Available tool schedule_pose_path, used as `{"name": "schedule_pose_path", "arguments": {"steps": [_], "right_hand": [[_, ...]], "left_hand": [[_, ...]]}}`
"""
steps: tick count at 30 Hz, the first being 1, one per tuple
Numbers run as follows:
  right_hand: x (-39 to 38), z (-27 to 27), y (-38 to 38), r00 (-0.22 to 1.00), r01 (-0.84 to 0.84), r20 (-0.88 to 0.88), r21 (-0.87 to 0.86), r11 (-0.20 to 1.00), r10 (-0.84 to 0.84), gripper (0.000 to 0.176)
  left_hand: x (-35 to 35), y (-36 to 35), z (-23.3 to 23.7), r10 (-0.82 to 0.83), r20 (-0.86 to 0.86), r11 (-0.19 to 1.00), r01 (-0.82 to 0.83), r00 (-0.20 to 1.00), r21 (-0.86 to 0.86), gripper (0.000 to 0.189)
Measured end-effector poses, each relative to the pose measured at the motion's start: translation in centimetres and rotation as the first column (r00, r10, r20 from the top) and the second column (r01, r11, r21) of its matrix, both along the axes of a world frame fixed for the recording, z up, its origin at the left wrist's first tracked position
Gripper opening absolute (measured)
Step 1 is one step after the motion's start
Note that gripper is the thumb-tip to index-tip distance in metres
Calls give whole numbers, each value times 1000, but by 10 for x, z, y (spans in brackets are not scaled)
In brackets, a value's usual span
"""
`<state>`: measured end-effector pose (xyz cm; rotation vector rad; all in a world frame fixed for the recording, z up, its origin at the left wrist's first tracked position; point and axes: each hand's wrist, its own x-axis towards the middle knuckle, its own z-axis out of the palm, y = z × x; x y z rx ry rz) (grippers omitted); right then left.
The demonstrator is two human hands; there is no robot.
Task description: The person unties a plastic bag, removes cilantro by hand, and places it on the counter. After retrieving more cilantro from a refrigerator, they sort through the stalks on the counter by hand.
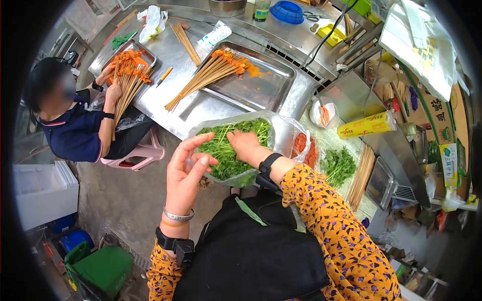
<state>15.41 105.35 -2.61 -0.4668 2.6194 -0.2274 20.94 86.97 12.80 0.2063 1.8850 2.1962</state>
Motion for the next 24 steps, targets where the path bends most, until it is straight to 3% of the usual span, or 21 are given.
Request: {"name": "schedule_pose_path", "arguments": {"steps": [3,4,7,10,11,14,16,18,24], "right_hand": [[-5,-3,-2,986,-29,-163,-1,1000,28,30],[-5,-2,0,985,-27,-168,2,1000,27,30],[6,7,7,904,-155,-409,-32,987,129,11],[22,12,14,864,-151,-492,-50,987,108,13],[25,11,13,924,-124,-369,-33,992,103,18],[30,-7,19,883,-85,-467,-49,995,53,25],[22,-6,19,922,-60,-387,-74,995,27,34],[11,-6,18,967,-112,-239,-102,988,85,40],[-6,-10,20,909,-336,-282,-58,940,307,41]], "left_hand": [[1,-2,1,9,-3,1000,-9,1000,0,37],[1,-4,1,12,-3,1000,-12,1000,6,37],[0,-6,-2,21,-6,1000,-21,1000,22,36],[1,-7,-2,33,3,999,-33,999,41,35],[2,-8,-2,41,20,998,-42,999,51,35],[3,-10,-4,43,4,998,-43,999,43,34],[5,-10,-4,43,6,999,-43,999,32,35],[7,-10,-5,42,9,999,-42,999,22,35],[9,-10,-3,52,22,999,-53,998,12,34]]}}
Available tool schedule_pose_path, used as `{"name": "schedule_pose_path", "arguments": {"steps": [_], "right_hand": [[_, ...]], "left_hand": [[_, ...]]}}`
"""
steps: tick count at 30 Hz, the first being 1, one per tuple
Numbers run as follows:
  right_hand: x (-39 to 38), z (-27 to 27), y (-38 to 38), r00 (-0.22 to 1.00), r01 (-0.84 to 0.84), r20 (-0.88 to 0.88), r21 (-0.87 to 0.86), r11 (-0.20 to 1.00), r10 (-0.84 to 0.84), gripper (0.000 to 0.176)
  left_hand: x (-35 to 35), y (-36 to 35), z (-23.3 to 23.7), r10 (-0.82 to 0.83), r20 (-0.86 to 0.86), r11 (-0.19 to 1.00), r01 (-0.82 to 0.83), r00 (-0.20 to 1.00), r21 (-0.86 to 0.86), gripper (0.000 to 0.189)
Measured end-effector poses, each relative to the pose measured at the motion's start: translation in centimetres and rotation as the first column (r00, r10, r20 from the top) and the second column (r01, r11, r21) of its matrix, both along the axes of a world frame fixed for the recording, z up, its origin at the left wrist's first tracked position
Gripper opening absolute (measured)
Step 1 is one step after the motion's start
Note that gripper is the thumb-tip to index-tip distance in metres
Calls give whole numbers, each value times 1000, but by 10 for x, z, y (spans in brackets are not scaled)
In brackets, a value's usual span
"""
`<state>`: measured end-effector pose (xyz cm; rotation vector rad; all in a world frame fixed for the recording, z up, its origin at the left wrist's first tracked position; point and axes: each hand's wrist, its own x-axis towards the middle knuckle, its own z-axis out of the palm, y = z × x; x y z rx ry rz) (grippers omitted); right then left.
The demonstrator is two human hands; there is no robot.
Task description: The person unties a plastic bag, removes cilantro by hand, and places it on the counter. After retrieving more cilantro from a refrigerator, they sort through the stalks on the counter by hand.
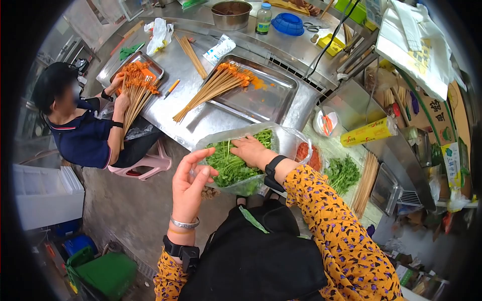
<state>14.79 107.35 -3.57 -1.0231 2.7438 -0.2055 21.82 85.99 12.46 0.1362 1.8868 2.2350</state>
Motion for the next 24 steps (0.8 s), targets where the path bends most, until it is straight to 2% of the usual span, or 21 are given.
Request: {"name": "schedule_pose_path", "arguments": {"steps": [1,5,8,12,14,16,18,20,23,24], "right_hand": [[-3,0,-3,998,22,58,47,999,-25,45],[-2,-4,-10,982,128,141,9,992,-128,49],[-9,-3,-9,908,257,299,157,954,-294,43],[-20,2,-15,890,211,319,348,914,-327,34],[-22,2,-12,915,176,299,309,934,-271,33],[-22,8,-7,962,89,237,201,975,-137,35],[-25,16,1,951,97,274,168,981,-141,38],[-31,38,7,901,160,405,22,987,-155,41],[-39,66,12,884,115,451,47,992,-124,43],[-40,71,17,912,107,399,-1,994,-97,42]], "left_hand": [[0,1,1,7,-2,1000,-7,1000,1,33],[-2,-4,-1,17,6,1000,-17,1000,10,34],[-3,-3,-2,13,2,1000,-13,1000,13,34],[-6,1,0,9,-6,1000,-9,1000,17,34],[-8,0,-2,22,10,999,-22,1000,34,34],[-12,-2,-1,22,16,999,-23,1000,41,33],[-12,-2,-2,42,20,998,-42,999,38,33],[-13,0,-3,43,29,997,-45,999,60,33],[-16,4,-2,31,-19,998,-30,999,50,31],[-17,4,-3,29,-13,998,-28,1000,54,31]]}}
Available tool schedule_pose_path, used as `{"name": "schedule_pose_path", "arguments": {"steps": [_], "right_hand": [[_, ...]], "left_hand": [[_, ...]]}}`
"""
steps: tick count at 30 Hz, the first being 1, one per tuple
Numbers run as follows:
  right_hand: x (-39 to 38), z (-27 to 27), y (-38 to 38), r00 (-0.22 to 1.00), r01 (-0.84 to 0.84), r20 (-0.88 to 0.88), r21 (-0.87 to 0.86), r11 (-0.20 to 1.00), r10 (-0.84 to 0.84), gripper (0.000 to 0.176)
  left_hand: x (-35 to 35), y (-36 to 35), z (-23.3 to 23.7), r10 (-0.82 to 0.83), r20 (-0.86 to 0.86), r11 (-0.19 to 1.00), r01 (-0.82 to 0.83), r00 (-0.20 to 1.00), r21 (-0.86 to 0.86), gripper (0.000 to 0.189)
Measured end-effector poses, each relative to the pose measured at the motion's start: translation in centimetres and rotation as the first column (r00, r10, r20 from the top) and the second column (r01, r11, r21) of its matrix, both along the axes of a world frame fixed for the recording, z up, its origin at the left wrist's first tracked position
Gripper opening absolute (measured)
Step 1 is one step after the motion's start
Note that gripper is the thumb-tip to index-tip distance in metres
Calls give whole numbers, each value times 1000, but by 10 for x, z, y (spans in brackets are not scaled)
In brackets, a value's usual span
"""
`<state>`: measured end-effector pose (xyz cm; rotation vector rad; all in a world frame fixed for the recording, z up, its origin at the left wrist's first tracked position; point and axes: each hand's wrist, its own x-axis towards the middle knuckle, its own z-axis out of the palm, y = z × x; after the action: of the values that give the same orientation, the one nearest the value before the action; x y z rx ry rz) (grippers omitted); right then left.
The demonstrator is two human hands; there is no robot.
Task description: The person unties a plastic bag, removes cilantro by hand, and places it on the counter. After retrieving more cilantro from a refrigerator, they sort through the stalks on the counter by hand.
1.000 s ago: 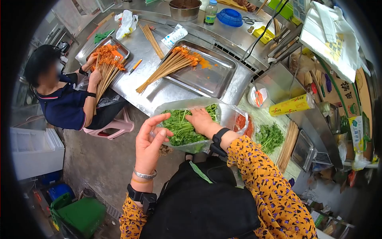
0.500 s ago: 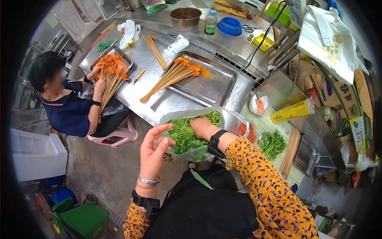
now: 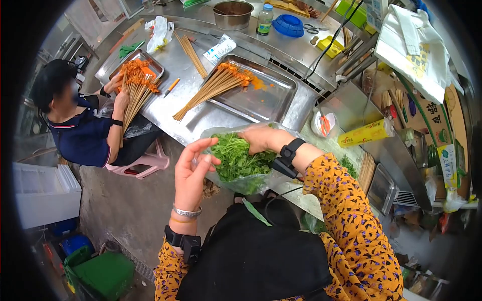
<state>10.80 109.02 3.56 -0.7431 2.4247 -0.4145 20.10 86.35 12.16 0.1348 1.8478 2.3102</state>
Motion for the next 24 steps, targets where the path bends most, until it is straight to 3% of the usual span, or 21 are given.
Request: {"name": "schedule_pose_path", "arguments": {"steps": [4,7,8,10,12,14,15,16,18,20,21,22,23,24], "right_hand": [[11,26,8,979,50,-195,-42,998,-57,38],[19,41,18,968,10,-249,-7,1000,-11,41],[23,47,24,968,16,-252,-5,1000,-16,41],[32,67,34,986,22,-155,-219,975,-57,43],[43,80,44,992,48,-105,-241,969,-75,48],[54,82,54,981,190,77,-589,785,-179,52],[62,106,55,948,315,214,-538,782,-235,54],[70,113,57,944,327,212,-541,775,-251,54],[84,121,60,958,267,152,-780,566,-242,51],[98,125,71,953,248,112,-823,510,-283,48],[102,114,84,871,-58,-395,-675,736,-294,46],[109,102,98,588,-236,-794,-346,908,-150,44],[126,91,119,909,251,-103,-637,729,-404,43],[142,92,129,899,265,-106,-639,722,-425,43]], "left_hand": [[-7,-1,-4,31,0,999,-31,1000,32,32],[-9,-3,-5,36,-3,998,-36,999,50,32],[-9,-3,-4,45,-1,997,-45,999,59,32],[-12,-4,-5,47,-1,996,-47,999,72,32],[-15,-6,-8,88,32,989,-91,996,114,31],[-19,-8,-14,89,49,985,-95,995,145,31],[-19,-7,-17,145,73,972,-155,987,176,31],[-19,-7,-21,197,101,955,-214,975,204,31],[-19,-3,-22,137,100,961,-157,985,228,33],[-15,5,-12,133,146,975,-155,980,156,35],[-15,8,-23,110,79,963,-126,991,240,36],[-17,12,-23,88,75,966,-103,993,237,36],[-19,16,-22,52,66,978,-65,996,200,35],[-22,21,-22,16,58,986,-25,998,163,34]]}}
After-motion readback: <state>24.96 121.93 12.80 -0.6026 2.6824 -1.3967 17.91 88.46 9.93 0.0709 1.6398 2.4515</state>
